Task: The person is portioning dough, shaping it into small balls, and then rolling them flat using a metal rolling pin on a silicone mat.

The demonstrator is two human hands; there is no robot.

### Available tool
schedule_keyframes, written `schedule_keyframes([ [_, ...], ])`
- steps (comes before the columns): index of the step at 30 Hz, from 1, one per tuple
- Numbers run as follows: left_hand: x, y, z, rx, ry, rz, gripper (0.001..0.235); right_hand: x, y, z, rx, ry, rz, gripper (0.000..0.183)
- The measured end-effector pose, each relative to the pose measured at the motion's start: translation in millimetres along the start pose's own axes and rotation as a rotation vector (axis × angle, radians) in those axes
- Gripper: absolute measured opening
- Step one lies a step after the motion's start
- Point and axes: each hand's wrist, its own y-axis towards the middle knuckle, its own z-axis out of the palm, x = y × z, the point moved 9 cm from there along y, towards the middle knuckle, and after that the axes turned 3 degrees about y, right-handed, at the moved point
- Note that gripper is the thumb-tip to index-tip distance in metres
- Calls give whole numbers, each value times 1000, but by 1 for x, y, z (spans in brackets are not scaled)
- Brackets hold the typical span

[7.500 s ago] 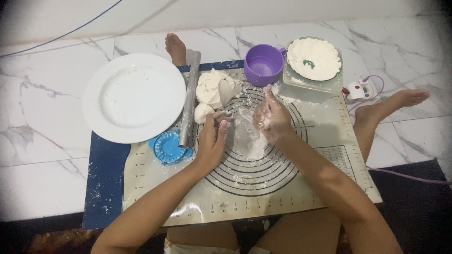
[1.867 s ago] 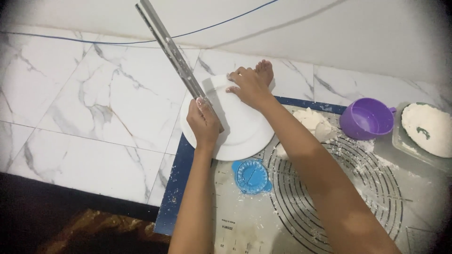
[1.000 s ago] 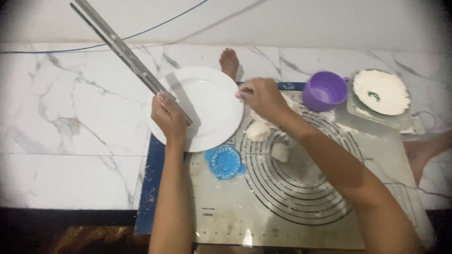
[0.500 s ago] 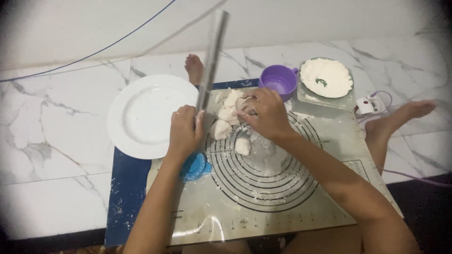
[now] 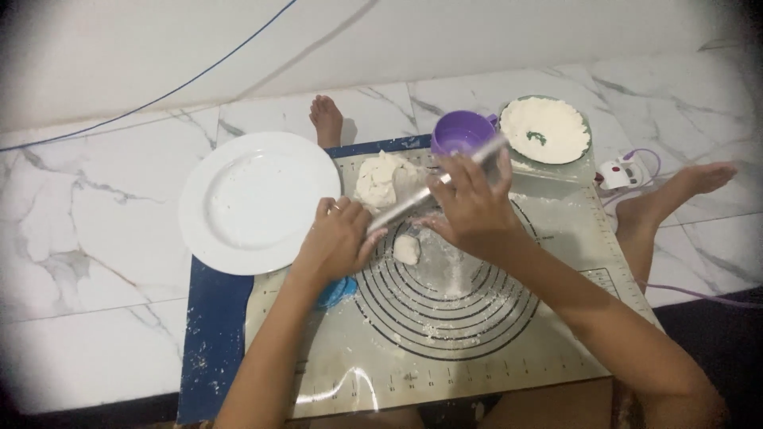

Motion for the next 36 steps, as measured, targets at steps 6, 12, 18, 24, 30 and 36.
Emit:
schedule_keyframes([
  [6,-19,-2,-14,-29,-52,80,48,-4,-46,23,96,33,-119,31],
  [12,-6,-9,-42,-304,-177,-87,41,-20,-69,36,387,323,147,58],
  [18,-19,4,-39,-221,-175,-277,60,11,-58,39,658,395,159,43],
  [24,-7,13,-8,-19,-330,-438,81,14,-38,23,206,242,74,61],
  [30,15,29,11,-10,-281,-477,77,-5,-25,71,865,320,376,66],
  [36,-7,7,18,110,-289,-461,84,11,-51,46,688,424,336,60],
])
